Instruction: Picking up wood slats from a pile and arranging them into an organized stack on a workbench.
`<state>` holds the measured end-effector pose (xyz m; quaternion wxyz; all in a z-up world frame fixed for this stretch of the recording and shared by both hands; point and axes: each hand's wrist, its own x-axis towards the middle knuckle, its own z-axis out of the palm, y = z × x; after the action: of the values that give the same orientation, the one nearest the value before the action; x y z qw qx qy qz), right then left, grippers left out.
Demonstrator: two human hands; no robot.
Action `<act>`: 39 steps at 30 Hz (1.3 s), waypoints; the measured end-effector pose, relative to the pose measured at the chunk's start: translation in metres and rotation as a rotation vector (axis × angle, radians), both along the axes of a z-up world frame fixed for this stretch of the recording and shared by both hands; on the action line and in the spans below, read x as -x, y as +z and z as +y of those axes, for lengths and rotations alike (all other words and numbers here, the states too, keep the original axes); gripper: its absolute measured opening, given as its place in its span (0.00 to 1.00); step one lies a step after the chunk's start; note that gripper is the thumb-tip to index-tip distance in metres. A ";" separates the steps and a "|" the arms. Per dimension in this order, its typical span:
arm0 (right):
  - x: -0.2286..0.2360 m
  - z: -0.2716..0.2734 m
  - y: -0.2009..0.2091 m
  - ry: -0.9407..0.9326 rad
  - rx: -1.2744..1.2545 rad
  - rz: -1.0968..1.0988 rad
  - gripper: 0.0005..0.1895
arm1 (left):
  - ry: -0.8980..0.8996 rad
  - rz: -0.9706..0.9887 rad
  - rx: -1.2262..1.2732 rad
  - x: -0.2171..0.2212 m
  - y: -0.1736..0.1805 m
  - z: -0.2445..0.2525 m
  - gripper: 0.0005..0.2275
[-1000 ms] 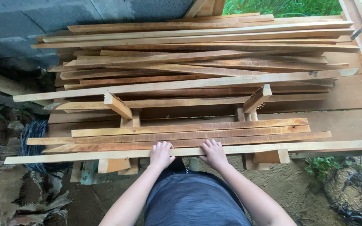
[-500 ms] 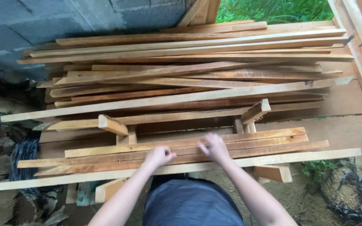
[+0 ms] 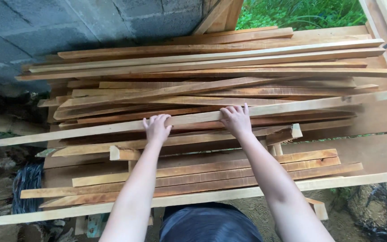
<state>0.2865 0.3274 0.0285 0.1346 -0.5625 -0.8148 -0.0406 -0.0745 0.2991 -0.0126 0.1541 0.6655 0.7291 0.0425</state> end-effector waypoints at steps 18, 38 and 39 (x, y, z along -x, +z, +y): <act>-0.071 -0.187 0.133 0.096 -0.085 0.283 0.24 | -0.218 -0.054 -0.485 -0.032 0.180 -0.207 0.20; -0.063 -0.246 -0.008 0.068 0.357 0.127 0.23 | -0.129 -0.118 0.265 -0.045 0.053 -0.249 0.23; -0.064 -0.246 -0.008 0.100 0.344 0.134 0.23 | -0.144 -0.072 0.270 -0.044 0.047 -0.248 0.21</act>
<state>0.3502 0.0818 0.0209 0.0924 -0.5376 -0.8257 0.1437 -0.0305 0.0514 0.0347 0.2706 0.6873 0.6727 -0.0432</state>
